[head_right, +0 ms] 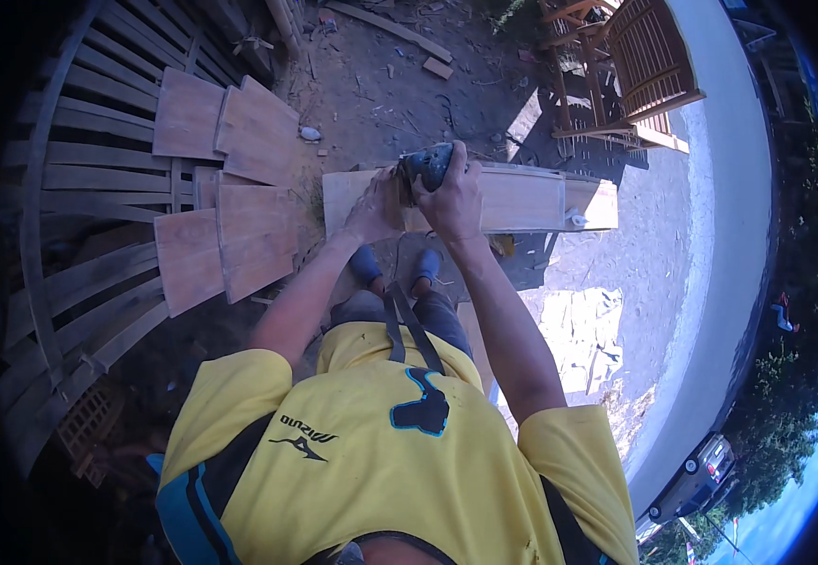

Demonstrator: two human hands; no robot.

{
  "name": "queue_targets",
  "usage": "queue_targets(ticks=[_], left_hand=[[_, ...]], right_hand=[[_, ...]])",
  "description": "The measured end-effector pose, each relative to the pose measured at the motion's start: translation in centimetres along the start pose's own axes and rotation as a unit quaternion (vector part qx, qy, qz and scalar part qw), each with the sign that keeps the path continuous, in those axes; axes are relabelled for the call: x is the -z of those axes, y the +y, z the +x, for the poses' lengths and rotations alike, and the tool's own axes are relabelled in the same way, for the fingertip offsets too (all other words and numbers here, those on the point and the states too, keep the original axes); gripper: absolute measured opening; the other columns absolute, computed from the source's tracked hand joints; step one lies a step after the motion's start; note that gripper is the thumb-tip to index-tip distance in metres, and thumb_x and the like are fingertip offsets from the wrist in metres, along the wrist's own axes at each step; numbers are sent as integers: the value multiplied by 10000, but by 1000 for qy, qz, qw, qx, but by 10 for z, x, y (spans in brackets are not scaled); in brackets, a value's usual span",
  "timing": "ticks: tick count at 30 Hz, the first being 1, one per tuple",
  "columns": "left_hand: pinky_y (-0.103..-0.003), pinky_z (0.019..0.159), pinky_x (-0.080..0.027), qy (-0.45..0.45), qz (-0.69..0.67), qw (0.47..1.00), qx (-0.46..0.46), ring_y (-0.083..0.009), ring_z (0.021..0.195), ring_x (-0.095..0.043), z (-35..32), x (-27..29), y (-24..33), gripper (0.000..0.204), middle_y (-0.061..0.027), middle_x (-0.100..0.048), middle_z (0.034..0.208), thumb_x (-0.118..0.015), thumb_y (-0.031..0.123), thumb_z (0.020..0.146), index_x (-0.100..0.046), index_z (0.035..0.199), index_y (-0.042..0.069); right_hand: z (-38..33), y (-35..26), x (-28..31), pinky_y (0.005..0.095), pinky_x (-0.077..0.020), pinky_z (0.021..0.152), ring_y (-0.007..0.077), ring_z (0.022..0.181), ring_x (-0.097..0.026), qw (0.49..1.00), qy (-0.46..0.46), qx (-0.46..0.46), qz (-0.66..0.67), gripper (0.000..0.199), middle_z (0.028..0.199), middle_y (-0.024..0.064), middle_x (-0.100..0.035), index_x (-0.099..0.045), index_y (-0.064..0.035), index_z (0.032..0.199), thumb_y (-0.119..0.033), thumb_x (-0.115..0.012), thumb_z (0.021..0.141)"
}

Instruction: The person sands various sides and edges of a wooden box using an electric sander, turning the box by hand.

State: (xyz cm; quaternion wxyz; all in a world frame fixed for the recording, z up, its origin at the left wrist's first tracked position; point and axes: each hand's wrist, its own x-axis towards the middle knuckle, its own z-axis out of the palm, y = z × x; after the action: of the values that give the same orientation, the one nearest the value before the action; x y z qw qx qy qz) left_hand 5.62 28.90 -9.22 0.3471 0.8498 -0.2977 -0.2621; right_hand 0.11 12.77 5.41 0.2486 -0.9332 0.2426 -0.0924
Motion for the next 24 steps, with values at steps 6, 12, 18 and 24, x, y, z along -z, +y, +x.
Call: queue_targets(ticks=[6,12,18,24], left_hand=[[-487,1359,-229,-27,-45,998,21,-395,1647,-203,-4,8,-2,1437,-242,-205,1746,-958,342,683,-4,1709,20],[-513,1339,-273,-10,4,1000,1,-411,1630,-248,-2,4,0,1413,-253,-215,1738,-948,397,702,-33,1708,12],[-511,1332,-286,-27,6,1000,15,-421,1625,-255,-1,9,12,1377,-253,-223,1732,-944,388,703,-75,1708,26],[-511,1329,-291,-22,-2,1000,18,-417,1633,-242,-1,7,10,1348,-205,-229,1757,-921,402,739,-68,1725,58]], right_hand=[[-59,-3,16,619,-601,757,539,904,-727,996,-85,-17,-20,915,1177,292,-606,-391,-63,1585,-312,-858,839],[-27,-20,8,628,-592,778,561,917,-719,996,-69,-47,-25,937,1178,325,-600,-344,-64,1599,-307,-847,846],[-27,-8,7,634,-586,802,577,951,-709,997,-53,-54,-33,891,1196,336,-609,-359,-58,1576,-325,-828,868],[-26,-6,8,620,-584,790,556,925,-710,998,-32,-40,-30,870,1156,323,-624,-391,-63,1565,-327,-839,867]])
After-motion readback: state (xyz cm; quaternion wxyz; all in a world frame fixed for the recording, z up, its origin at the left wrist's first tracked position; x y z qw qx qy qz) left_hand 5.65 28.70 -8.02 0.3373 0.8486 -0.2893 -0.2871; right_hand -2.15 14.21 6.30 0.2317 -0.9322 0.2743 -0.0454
